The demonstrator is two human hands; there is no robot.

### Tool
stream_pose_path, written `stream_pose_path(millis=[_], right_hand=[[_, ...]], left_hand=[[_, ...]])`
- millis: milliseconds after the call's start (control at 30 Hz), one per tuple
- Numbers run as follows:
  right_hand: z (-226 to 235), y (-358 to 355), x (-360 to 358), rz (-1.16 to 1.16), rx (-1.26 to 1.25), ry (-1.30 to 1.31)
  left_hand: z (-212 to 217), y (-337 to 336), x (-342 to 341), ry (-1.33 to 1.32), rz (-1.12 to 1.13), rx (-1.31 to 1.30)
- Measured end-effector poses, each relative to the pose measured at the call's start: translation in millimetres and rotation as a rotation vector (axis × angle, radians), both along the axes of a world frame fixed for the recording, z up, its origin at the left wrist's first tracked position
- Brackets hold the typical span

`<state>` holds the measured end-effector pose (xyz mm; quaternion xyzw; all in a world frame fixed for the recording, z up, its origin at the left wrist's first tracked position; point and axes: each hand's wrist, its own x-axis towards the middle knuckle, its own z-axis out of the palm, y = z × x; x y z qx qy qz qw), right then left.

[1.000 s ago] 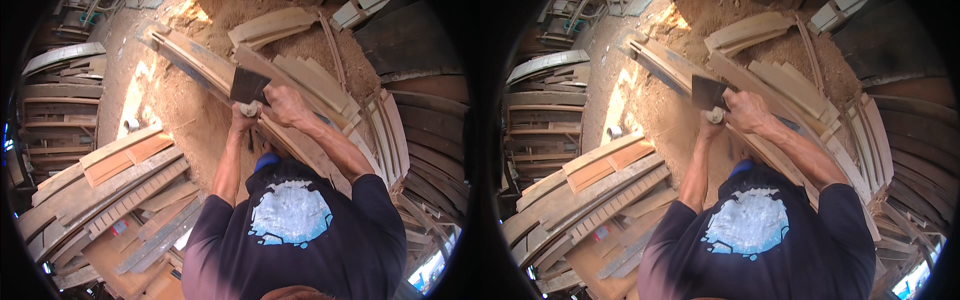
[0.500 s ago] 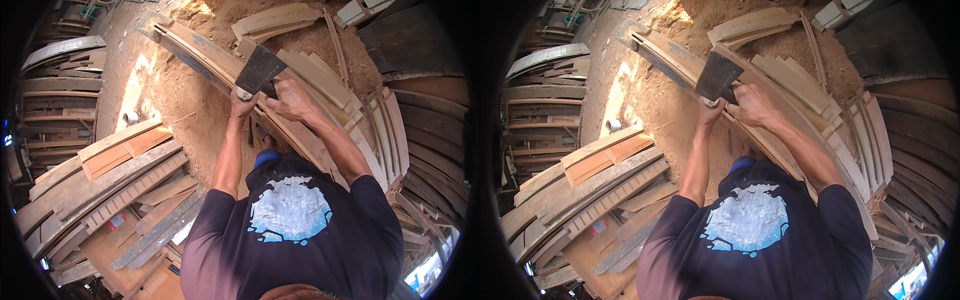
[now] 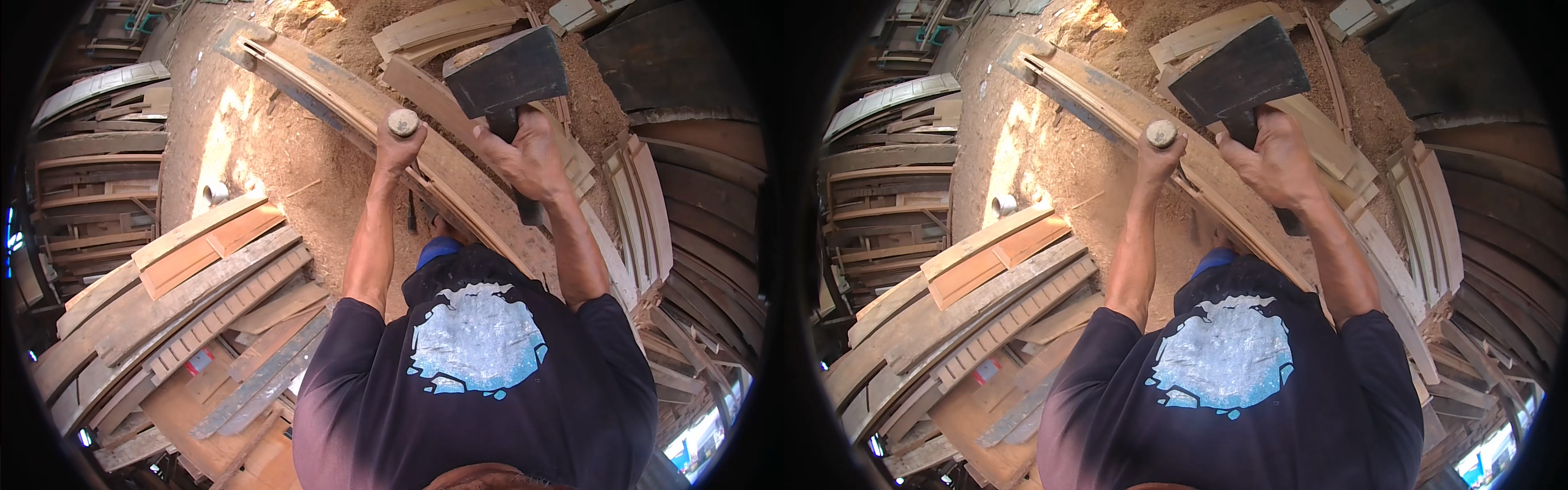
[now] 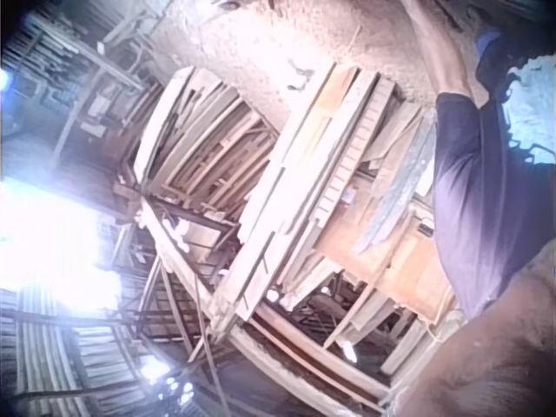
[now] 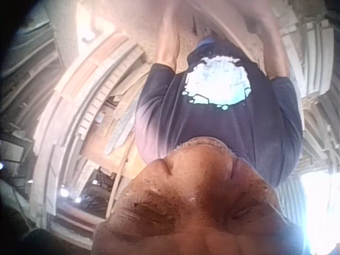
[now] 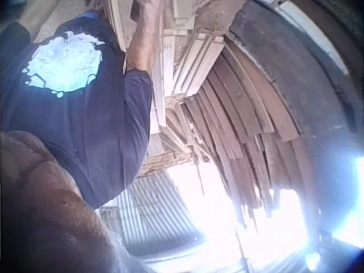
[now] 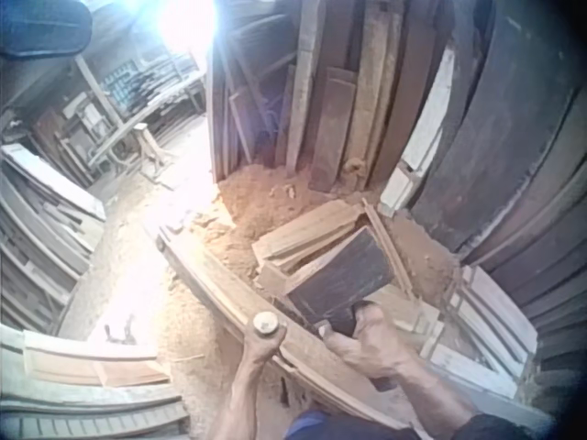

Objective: The person repeatedly strikes a wooden chisel with a mallet to split a long plank into smaller pieces. The person then moves the split pieces aside and continues the process on the remaining plank.

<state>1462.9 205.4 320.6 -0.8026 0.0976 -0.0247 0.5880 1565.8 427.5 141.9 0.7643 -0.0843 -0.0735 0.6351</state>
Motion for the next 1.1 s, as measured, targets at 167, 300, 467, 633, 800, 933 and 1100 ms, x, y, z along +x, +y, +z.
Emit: stream_pose_path(millis=[167, 300, 467, 633, 800, 933, 1100], right_hand=[[8.6, -7.3, 1.9, -0.045, 0.076, -0.093], [11.5, -8.5, 4.8, -0.045, 0.052, -0.02], [13.6, -4.2, 6.9, -0.002, 0.021, -0.024], [4.1, 1.7, 11.6, 0.011, -0.01, -0.119], [-7.6, 9.4, 14.2, 0.034, -0.036, -0.102], [-32.2, 20.0, 19.9, 0.191, -0.4, 0.016], [-35.5, 17.7, 23.8, 0.27, -0.529, 0.121]], left_hand=[[10.1, -6.0, 3.0, 0.03, -0.018, 0.053], [10.2, -4.7, 3.9, 0.122, 0.013, 0.05], [6.2, -4.0, 3.9, 0.096, 0.002, 0.053], [10.8, -4.2, 3.3, 0.104, 0.013, 0.067], [4.8, -4.4, 1.8, -0.006, -0.031, 0.096], [19.1, -22.9, -5.2, -0.126, -0.096, 0.017], [26.1, -25.1, -20.1, -0.116, -0.085, 0.105]])
